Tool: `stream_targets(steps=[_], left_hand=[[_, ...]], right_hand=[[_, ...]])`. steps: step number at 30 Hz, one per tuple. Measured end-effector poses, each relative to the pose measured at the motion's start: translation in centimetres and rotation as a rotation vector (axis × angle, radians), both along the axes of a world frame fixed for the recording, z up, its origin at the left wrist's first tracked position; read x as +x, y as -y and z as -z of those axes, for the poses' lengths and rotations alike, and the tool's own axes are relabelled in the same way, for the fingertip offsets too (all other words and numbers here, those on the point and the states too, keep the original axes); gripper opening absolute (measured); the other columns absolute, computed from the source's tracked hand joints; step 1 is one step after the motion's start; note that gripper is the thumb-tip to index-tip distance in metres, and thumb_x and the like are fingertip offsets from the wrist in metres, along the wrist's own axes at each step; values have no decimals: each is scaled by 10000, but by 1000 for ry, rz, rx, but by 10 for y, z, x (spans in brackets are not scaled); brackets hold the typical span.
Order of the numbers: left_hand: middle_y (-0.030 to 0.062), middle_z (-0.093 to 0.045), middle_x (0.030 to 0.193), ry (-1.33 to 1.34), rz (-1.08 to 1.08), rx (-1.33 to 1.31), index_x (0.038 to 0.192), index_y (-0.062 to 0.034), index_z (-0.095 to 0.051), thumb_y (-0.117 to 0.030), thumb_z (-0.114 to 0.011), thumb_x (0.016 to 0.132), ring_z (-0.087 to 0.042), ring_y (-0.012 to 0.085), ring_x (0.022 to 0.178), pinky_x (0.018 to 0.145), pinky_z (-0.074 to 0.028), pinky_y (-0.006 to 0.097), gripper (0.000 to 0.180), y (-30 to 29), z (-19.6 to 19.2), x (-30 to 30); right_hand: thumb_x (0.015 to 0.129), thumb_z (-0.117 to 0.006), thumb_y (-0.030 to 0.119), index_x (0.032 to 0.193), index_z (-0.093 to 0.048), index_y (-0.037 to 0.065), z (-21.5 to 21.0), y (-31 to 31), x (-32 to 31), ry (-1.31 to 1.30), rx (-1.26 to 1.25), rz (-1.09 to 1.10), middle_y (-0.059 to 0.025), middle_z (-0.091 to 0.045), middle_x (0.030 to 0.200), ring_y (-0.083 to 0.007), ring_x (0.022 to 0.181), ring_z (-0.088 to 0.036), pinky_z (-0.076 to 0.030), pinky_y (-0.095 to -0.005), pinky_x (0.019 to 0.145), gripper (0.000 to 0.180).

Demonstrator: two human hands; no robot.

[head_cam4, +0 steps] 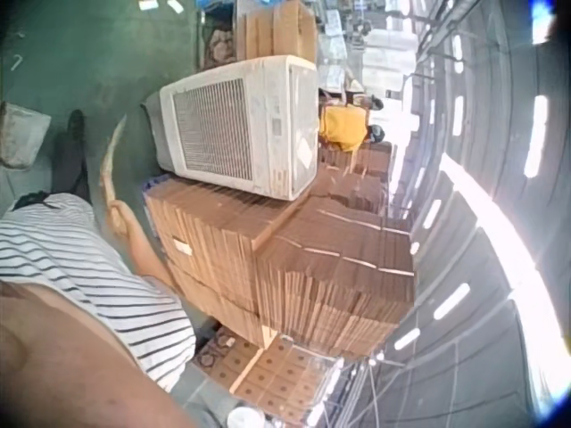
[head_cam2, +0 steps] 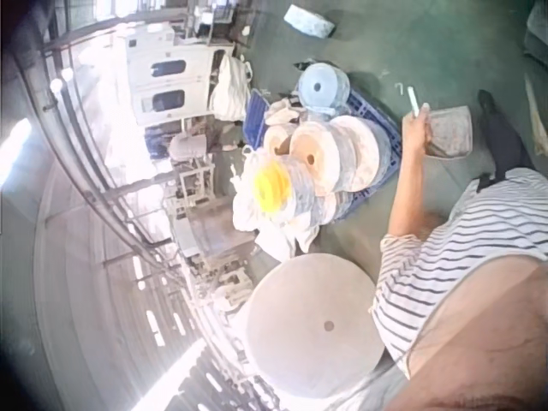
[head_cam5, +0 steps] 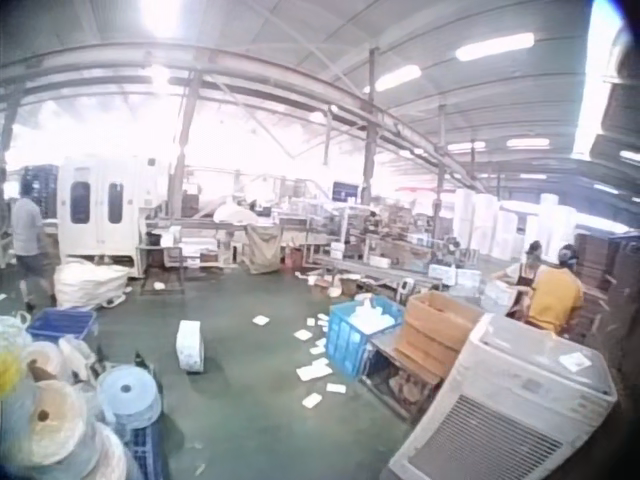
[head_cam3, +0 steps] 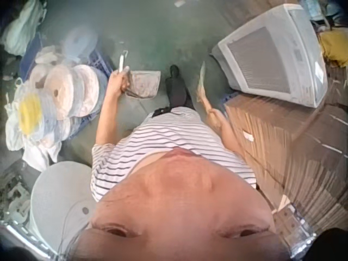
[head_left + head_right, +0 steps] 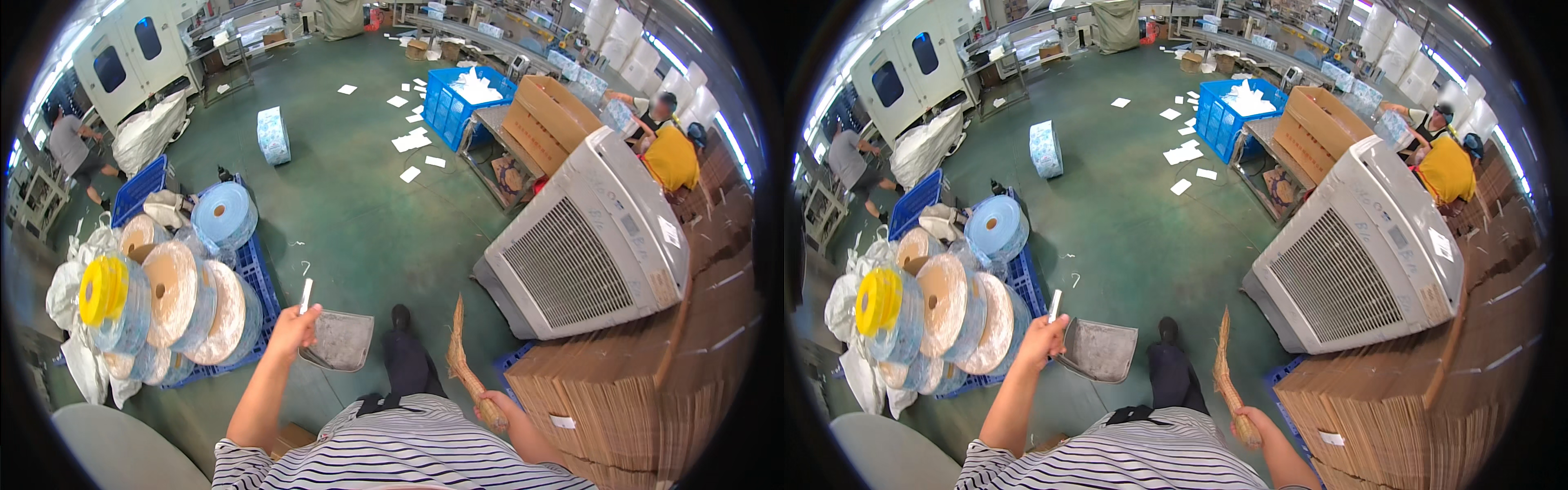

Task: The person sweeps paper scraps and debris from a factory floor into a dustpan using a broom and then empties the collected trash into a large white waste bag.

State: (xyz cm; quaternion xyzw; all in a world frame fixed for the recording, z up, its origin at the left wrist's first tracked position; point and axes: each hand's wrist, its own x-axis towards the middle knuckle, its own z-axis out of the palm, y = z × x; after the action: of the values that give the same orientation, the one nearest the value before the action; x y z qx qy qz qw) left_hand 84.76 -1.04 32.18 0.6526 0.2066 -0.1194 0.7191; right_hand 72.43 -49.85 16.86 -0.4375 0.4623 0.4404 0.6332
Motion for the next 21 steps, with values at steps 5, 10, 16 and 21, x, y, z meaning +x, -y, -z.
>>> stream_targets(steps=[5,10,16,21], left_hand=[[-27,-334,414,64,-160,-37,570,-131,-362,-256,-556,839,-306,82,326,408,-353,251,355,-32,-6,140],[-24,-308,405,94,-311,-9,551,-142,-349,-266,-539,850,-309,90,334,416,-362,266,375,-65,-38,257],[-37,-266,421,179,-548,-144,561,-141,-347,-287,-514,865,-267,89,354,444,-339,260,377,-89,-38,387],[-35,-244,416,242,-647,-281,540,-148,-307,-272,-512,867,-229,82,353,424,-301,256,405,-129,-6,539]], right_hand=[[732,-532,231,933,-464,-32,43,-23,179,40,109,-16,-174,-546,707,-273,591,-575,-508,-382,550,338],[736,-506,264,927,-468,-22,22,-51,380,134,-39,-147,-175,-559,690,-272,553,-573,-498,-378,532,346],[740,-493,292,935,-455,-8,0,-79,621,239,123,-155,-166,-559,647,-269,532,-564,-482,-379,498,360],[746,-505,252,975,-404,4,17,-111,795,244,142,149,-149,-537,699,-255,539,-547,-493,-368,510,352]])
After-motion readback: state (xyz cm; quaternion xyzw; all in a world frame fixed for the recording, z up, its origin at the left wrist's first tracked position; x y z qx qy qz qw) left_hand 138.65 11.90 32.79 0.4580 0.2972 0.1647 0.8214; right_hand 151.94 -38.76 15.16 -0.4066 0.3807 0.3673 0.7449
